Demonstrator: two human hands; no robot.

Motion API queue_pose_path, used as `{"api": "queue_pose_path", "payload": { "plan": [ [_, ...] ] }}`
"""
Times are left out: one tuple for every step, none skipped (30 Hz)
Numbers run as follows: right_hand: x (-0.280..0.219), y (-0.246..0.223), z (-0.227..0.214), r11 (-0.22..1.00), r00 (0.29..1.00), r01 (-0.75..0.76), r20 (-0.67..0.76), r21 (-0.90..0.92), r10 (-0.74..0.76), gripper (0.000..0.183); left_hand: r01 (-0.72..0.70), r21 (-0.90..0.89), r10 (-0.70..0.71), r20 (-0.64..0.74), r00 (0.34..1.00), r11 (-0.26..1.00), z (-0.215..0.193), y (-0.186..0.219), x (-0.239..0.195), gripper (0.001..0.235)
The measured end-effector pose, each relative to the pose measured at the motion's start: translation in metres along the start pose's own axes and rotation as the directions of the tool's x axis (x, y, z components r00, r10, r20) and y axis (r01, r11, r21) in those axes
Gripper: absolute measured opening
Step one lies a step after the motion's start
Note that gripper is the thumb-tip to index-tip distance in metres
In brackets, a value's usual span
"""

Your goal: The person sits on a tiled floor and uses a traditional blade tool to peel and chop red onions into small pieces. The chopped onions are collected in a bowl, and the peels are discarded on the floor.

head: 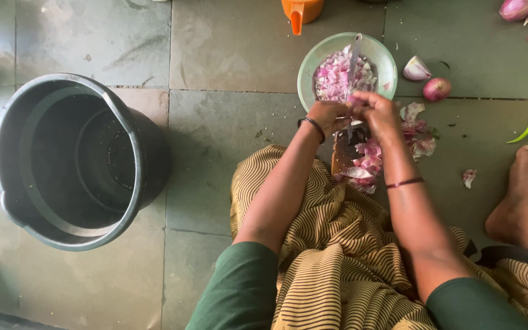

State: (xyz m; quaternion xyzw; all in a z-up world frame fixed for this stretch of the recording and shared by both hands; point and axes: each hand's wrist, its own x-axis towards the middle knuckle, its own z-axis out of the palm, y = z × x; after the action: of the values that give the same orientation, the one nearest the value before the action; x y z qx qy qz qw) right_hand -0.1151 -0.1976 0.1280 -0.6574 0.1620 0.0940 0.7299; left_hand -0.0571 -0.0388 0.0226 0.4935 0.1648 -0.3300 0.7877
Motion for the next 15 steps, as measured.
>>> {"api": "queue_pose_path", "payload": {
  "plan": [
    [-0.002,0.000,0.003,1.000,1.000,0.000,0.000,0.011,0.000,0.036,-0.018,0.039,0.017,0.016,1.000,0.999,-0.001,-0.004,0.001,0.017],
    [-0.004,0.001,0.005,1.000,1.000,-0.002,-0.002,0.021,0.002,0.035,-0.033,0.076,0.031,0.033,0.999,0.997,-0.002,-0.010,0.003,0.020],
    [-0.005,0.002,0.006,1.000,1.000,-0.004,-0.004,0.031,0.005,0.034,-0.049,0.112,0.044,0.050,0.998,0.992,-0.003,-0.016,0.006,0.023],
    [-0.002,0.002,0.006,0.998,1.000,-0.026,-0.017,0.050,0.027,0.032,-0.067,0.149,0.057,0.069,0.996,0.987,-0.003,-0.019,0.011,0.028],
    [0.002,0.003,0.007,0.997,0.998,-0.047,-0.029,0.069,0.049,0.030,-0.029,0.084,0.027,0.022,0.999,0.996,-0.004,-0.020,0.018,0.026],
    [0.008,0.003,0.007,0.994,0.997,-0.065,-0.043,0.089,0.069,0.028,0.006,0.019,-0.006,-0.022,1.000,1.000,-0.003,-0.018,0.027,0.024],
    [0.015,0.004,0.006,0.995,0.993,-0.095,-0.069,-0.009,0.094,0.026,0.039,-0.047,-0.042,-0.063,0.997,0.998,-0.002,-0.015,0.035,0.022],
    [0.023,0.004,0.005,0.986,0.989,-0.126,-0.096,-0.106,0.116,0.024,0.038,-0.136,-0.048,-0.064,0.997,0.990,-0.002,-0.010,0.043,0.026],
    [0.030,0.004,0.003,0.966,0.983,-0.159,-0.125,-0.202,0.135,0.023,0.038,-0.224,-0.054,-0.064,0.997,0.974,0.000,-0.002,0.052,0.030],
    [0.037,0.006,0.003,0.991,0.987,-0.122,-0.107,-0.048,0.116,0.024,0.037,-0.308,-0.060,-0.065,0.996,0.951,0.000,0.004,0.055,0.035],
    [0.045,0.007,0.005,0.991,0.991,-0.084,-0.092,0.107,0.094,0.025,-0.006,-0.186,-0.010,-0.084,0.996,0.983,0.001,0.005,0.051,0.032],
    [0.051,0.006,0.005,0.965,0.995,-0.044,-0.079,0.258,0.066,0.026,-0.053,-0.063,0.047,-0.096,0.994,0.997,0.002,0.011,0.048,0.032],
    [0.050,0.008,0.006,0.963,0.996,0.000,-0.089,0.271,0.025,0.027,-0.099,0.062,0.104,-0.101,0.989,0.993,0.003,0.016,0.043,0.034],
    [0.050,0.007,0.003,0.959,0.995,0.046,-0.102,0.281,-0.018,0.028,-0.157,0.092,0.166,-0.089,0.982,0.983,0.007,0.020,0.037,0.036],
    [0.049,0.005,0.002,0.952,0.992,0.092,-0.115,0.290,-0.061,0.029,-0.216,0.122,0.226,-0.075,0.971,0.969,0.009,0.023,0.030,0.041]
  ]
}}
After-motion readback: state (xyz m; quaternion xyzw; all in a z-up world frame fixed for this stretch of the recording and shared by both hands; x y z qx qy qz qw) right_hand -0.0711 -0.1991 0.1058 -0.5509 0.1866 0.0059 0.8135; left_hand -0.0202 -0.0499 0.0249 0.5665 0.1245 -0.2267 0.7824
